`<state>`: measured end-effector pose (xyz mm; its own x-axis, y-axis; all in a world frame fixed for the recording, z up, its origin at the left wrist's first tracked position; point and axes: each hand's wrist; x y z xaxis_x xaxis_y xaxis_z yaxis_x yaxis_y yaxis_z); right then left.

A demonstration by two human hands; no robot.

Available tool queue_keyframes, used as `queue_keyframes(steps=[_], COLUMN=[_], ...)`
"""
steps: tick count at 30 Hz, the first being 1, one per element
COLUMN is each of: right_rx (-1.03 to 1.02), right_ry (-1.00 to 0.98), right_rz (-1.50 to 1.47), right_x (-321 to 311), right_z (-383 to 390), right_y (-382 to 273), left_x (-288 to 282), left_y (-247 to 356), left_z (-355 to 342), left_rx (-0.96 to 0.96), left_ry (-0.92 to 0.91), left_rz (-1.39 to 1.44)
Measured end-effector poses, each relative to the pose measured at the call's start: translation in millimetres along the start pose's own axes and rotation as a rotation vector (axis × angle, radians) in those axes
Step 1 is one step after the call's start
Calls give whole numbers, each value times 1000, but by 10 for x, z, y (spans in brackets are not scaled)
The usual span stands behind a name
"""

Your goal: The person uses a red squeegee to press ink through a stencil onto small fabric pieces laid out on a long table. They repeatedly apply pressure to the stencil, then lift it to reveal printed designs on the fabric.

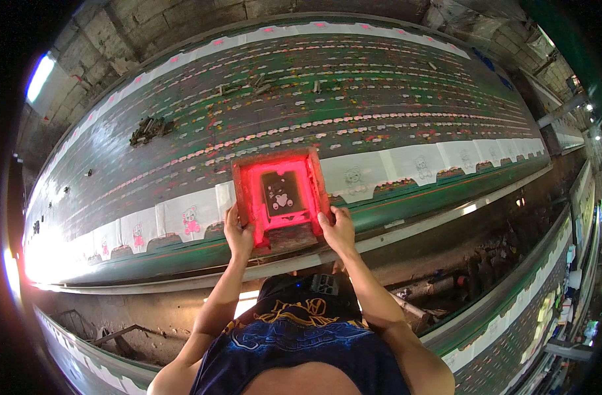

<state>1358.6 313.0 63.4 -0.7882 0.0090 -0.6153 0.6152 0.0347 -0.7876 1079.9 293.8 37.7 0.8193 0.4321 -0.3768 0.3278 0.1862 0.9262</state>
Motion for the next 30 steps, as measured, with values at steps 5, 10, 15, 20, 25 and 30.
queue_keyframes(steps=[5, 10, 15, 20, 25, 30], right_rx=[-4, 7, 11, -37, -507, -723], right_ry=[56, 45, -10, -59, 170, -369], right_rz=[26, 86, 93, 86, 183, 116], right_x=[-716, -1320, -1539, -1594, -1619, -1705], right_z=[-237, -493, -598, -576, -420, -232], right_y=[591, 1152, 1555, 1620, 1310, 820], left_x=[865, 1683, 2058, 2055, 2071, 2093], left_y=[312, 482, 536, 550, 531, 496], left_z=[196, 401, 542, 518, 526, 519], left_rx=[19, -4, -59, -29, -51, -71], left_ry=[-10, -19, -3, -5, 3, 0], left_rz=[-22, 76, -21, -66, -102, -143])
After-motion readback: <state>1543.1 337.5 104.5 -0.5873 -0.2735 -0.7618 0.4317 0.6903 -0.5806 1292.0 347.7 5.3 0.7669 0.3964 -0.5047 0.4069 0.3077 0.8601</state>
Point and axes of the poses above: each hand's wrist, its own z-axis away from the middle knuckle, its own x-axis out of the palm, y = z × x, and after that the axes turned 10 degrees about -x, right-handed
